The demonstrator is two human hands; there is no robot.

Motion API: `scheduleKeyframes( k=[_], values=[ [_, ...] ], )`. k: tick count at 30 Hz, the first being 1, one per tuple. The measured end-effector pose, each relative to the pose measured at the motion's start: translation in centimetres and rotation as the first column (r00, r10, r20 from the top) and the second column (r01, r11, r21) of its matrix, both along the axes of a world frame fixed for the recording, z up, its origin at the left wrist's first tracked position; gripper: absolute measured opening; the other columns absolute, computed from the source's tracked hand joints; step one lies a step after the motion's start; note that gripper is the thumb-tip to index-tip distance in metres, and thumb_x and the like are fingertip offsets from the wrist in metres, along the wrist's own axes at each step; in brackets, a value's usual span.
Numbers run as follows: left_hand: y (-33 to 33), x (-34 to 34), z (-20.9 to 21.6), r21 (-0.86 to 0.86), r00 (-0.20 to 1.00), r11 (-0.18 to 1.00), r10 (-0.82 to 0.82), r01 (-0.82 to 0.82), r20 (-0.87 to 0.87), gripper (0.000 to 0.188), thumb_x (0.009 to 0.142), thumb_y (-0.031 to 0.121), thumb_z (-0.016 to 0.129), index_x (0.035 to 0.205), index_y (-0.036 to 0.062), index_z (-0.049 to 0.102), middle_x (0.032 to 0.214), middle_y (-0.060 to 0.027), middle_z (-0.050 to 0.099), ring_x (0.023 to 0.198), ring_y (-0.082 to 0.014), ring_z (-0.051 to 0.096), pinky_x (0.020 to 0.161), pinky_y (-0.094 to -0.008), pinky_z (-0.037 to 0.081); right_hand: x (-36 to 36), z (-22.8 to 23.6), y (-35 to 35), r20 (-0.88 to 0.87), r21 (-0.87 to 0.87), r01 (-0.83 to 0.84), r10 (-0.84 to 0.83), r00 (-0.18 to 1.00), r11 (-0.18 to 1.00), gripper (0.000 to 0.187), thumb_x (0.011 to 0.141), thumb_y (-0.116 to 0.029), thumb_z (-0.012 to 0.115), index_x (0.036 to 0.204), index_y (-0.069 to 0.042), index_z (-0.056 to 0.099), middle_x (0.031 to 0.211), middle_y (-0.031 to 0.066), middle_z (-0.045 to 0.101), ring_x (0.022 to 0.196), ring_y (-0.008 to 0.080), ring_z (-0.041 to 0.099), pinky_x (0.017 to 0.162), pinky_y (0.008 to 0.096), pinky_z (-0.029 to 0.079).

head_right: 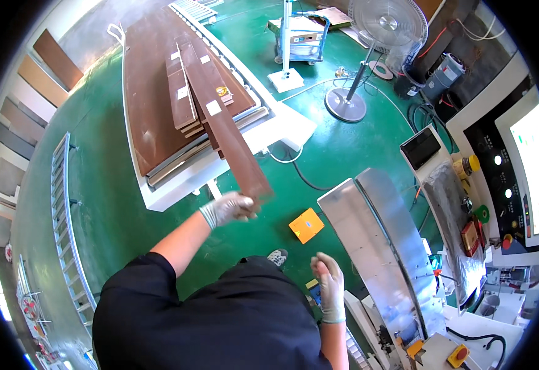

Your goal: The person picks up wooden planks from a stack and feeds them one at a time into the intake slot of a woodworking machine.

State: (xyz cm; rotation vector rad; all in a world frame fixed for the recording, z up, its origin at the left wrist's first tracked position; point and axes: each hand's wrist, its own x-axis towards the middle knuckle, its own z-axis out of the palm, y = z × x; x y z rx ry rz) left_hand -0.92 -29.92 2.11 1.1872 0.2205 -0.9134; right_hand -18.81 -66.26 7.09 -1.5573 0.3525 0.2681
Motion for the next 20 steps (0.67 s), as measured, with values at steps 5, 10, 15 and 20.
scheduleKeyframes(
  k=[5,10,15,20],
  values=[
    [-8.6,-8.8,0.9,-0.350,0.957,0.915,-0.259,0.200,-0.130,0.056,0.092,0.031,0.077,0.138,0.0057,0.058,0.123,-0.0092,0.070,0.103,-0.0209,0.070,0.084,-0.0353,0.057,3.1,1.6,4.1,0.027,0.027,-0.021,0.020,0.999,0.999,0.057,0.102,-0.030,0.065,0.149,-0.001,0.050,0.131,0.0100,0.065,0.113,0.0164,0.064,0.094,0.0296,0.051],
    [-11.6,-11.1,1.0,-0.548,0.944,0.829,-0.262,0.113,-0.200,0.058,0.098,0.029,0.071,0.147,0.0049,0.051,0.143,-0.0098,0.061,0.127,-0.0246,0.059,0.108,-0.0442,0.047,-0.1,1.8,1.7,0.020,0.063,0.080,-0.081,0.997,0.995,0.045,0.099,-0.018,0.066,0.138,0.004,0.060,0.126,0.0111,0.070,0.114,0.0174,0.064,0.100,0.0304,0.049],
    [-6.5,-0.3,0.4,-0.480,0.836,0.684,0.462,-0.549,-0.297,0.047,0.100,0.032,0.056,0.139,0.0050,0.054,0.141,-0.0145,0.061,0.132,-0.0331,0.056,0.116,-0.0520,0.040,-9.4,2.2,-5.9,-0.047,0.071,0.327,-0.324,0.945,0.942,0.050,0.092,-0.021,0.076,0.132,0.007,0.064,0.120,0.0133,0.071,0.109,0.0210,0.067,0.100,0.0347,0.052],
    [-7.6,7.5,-0.3,-0.398,0.750,0.642,0.617,-0.655,-0.240,0.045,0.107,0.033,0.045,0.141,0.0040,0.053,0.139,-0.0150,0.063,0.129,-0.0340,0.059,0.116,-0.0527,0.040,-23.1,2.9,-12.2,-0.140,0.038,0.510,-0.500,0.854,0.860,0.058,0.089,-0.031,0.080,0.132,0.005,0.065,0.122,0.0177,0.072,0.114,0.0267,0.069,0.104,0.0382,0.052]
  ],
)
